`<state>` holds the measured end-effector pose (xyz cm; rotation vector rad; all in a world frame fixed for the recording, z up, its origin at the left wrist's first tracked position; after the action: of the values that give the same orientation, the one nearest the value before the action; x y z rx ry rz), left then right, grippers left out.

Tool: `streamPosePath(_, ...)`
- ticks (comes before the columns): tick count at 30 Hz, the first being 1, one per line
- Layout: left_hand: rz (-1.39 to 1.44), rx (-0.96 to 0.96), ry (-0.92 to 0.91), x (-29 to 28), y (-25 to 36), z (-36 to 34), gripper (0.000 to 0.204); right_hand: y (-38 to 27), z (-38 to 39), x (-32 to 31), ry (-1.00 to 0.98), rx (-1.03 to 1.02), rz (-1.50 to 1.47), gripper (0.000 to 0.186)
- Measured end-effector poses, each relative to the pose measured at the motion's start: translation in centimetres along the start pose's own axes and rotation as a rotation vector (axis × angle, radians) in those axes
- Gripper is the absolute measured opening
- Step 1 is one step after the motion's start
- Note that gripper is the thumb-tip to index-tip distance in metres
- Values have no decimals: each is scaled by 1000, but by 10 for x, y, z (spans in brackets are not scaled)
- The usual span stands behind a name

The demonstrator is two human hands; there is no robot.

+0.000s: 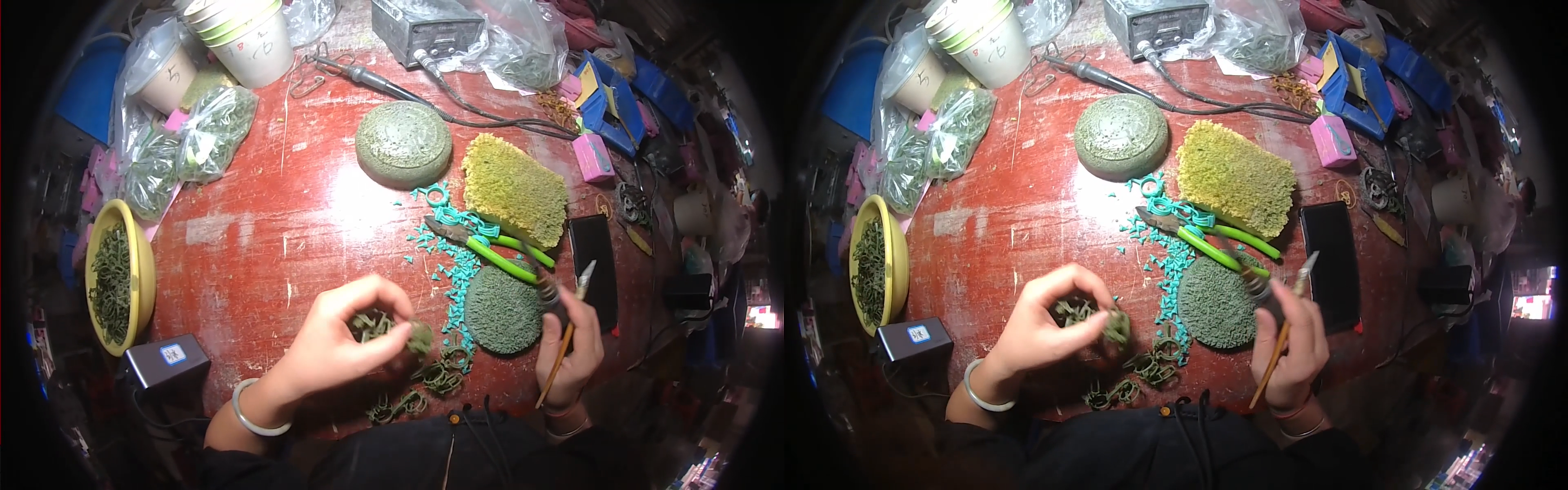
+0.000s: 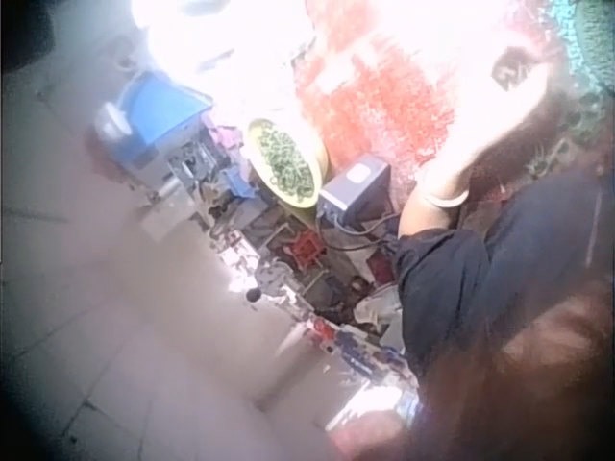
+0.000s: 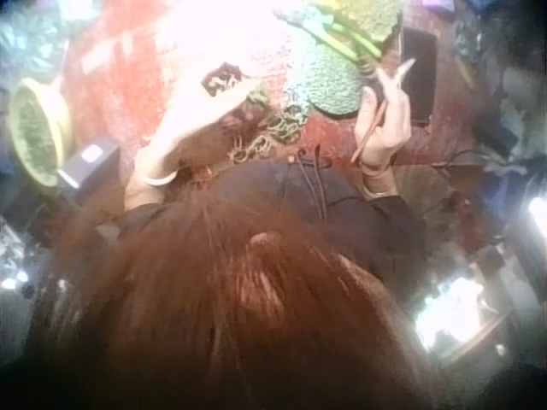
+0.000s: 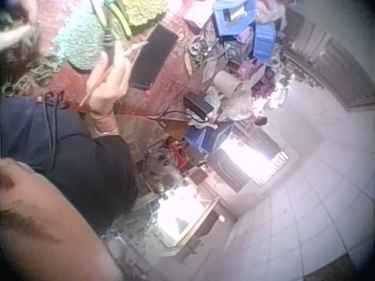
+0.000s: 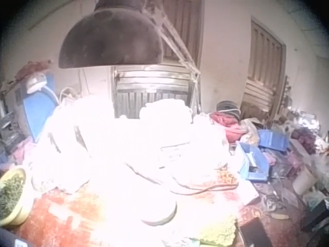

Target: The person shapes and welds small green wax jewelry models by hand using a heated wax working tool.

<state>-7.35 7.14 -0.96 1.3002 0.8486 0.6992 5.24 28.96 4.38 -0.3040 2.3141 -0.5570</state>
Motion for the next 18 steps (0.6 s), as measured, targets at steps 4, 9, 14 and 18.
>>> streamPosePath(4,275,-272,38,-2,-24,3,30,17,-5,-7,84,104,50,32)
streamPosePath(9,99,-79,99,-3,-20,1,32,17,-4,-3,33,119,67,29)
streamPosePath(14,-188,182,167,-7,4,1,32,-7,4,0,-53,-24,-120,30)
streamPosePath(18,-240,288,192,-6,11,3,29,-22,9,17,-209,-107,-233,35)
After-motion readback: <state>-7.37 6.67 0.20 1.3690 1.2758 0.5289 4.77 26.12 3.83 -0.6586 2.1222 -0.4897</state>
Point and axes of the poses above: each hand's wrist, its own z-axis away from the middle knuckle, its own x-axis out of the palm, y = z × x, the point moved 10 cm from there along -z, towards the middle knuckle, and after that the axes turned 11 degrees about y, right-handed, at the moved point
